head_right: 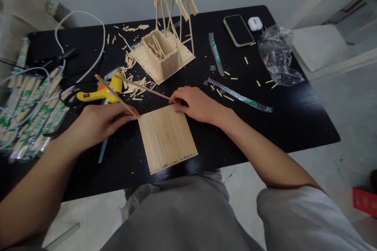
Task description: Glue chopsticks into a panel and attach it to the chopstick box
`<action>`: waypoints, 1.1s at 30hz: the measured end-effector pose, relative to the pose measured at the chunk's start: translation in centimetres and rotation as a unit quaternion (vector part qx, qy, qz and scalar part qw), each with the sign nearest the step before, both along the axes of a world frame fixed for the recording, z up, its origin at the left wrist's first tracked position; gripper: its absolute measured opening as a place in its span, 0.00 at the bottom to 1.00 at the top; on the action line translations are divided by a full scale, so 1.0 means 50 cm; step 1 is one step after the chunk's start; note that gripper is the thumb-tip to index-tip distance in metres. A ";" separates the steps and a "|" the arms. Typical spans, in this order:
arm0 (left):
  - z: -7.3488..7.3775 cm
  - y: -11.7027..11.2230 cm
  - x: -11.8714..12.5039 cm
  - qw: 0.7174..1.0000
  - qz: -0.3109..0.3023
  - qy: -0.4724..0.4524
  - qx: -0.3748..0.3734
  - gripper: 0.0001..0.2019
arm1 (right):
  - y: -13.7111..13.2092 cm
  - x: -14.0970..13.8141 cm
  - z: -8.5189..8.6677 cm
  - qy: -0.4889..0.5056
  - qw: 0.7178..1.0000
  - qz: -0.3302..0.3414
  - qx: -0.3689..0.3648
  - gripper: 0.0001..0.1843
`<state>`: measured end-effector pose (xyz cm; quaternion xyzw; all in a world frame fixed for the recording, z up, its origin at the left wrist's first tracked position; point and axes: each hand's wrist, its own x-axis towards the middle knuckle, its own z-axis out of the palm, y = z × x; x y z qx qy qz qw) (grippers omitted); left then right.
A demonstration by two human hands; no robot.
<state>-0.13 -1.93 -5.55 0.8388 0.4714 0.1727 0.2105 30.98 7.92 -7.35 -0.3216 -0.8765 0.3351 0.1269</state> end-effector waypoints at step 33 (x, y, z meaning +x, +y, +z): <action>-0.005 0.002 0.012 0.999 -0.013 -0.035 0.022 0.09 | -0.034 -0.091 0.123 0.286 0.958 0.027 0.019 0.20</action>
